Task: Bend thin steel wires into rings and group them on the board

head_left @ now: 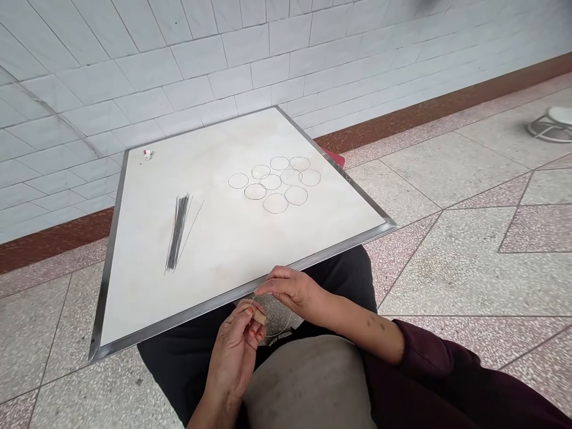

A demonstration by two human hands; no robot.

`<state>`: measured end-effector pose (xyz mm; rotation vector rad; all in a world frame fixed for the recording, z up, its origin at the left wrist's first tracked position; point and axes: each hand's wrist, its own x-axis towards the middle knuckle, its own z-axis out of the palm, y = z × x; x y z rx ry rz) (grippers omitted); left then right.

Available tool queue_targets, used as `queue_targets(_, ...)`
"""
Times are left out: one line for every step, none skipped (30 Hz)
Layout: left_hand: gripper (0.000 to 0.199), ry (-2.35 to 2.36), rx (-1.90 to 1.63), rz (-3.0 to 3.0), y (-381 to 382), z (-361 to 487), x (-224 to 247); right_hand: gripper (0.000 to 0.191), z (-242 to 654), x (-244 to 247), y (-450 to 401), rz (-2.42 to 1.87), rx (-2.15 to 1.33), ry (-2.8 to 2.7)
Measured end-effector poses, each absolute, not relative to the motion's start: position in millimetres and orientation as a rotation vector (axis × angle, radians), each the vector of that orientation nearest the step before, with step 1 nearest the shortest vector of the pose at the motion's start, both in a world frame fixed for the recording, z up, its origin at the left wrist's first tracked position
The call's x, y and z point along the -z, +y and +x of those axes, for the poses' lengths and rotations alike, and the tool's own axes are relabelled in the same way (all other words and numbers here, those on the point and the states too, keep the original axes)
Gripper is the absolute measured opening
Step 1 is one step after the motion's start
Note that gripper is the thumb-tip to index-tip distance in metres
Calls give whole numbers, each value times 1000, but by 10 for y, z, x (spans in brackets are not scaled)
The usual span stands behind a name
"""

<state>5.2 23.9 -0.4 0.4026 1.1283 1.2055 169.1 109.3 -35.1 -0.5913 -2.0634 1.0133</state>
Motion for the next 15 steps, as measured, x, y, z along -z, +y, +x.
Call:
queue_targets(15,1128,-1202,400,239,54,0,26,1688,349,1093,-580,-1006,-2060)
queue_targets(15,1128,-1197,399,239,55,-2,26,1684,352,1093,-568,-995,-2055)
queue_targets(15,1130,-1191,399,239,58,-4,26,1680,358,1093,-556,-982,-2051)
queue_targets(15,1131,-1184,399,239,60,-4,26,1676,365,1094,-549,-965,-2048)
queue_targets(14,1133,-1180,401,239,62,-4,26,1672,373,1095,-549,-947,-2046)
queue_targets(14,1137,-1177,401,240,64,-4,25,1670,379,1096,-552,-934,-2049)
queue_targets(14,1140,-1175,403,240,66,-4,26,1670,383,1098,-555,-926,-2054)
queue_targets(15,1141,-1174,406,240,68,-5,26,1672,383,1101,-552,-921,-2061)
queue_targets(15,1142,-1171,410,240,70,-6,26,1676,381,1105,-546,-915,-2069)
queue_targets(15,1142,-1166,413,239,73,-7,27,1681,377,1109,-537,-902,-2078)
queue_targets(15,1142,-1161,416,238,74,-7,27,1687,372,1114,-522,-880,-2090)
queue_targets(14,1141,-1153,417,237,75,-7,27,1694,366,1118,-508,-853,-2103)
queue_targets(14,1140,-1149,417,235,75,-6,27,1700,360,1122,-494,-826,-2115)
queue_targets(13,1140,-1146,418,234,73,-5,28,1704,351,1124,-485,-806,-2127)
queue_targets(14,1140,-1146,423,233,70,-4,28,1708,341,1125,-484,-796,-2140)
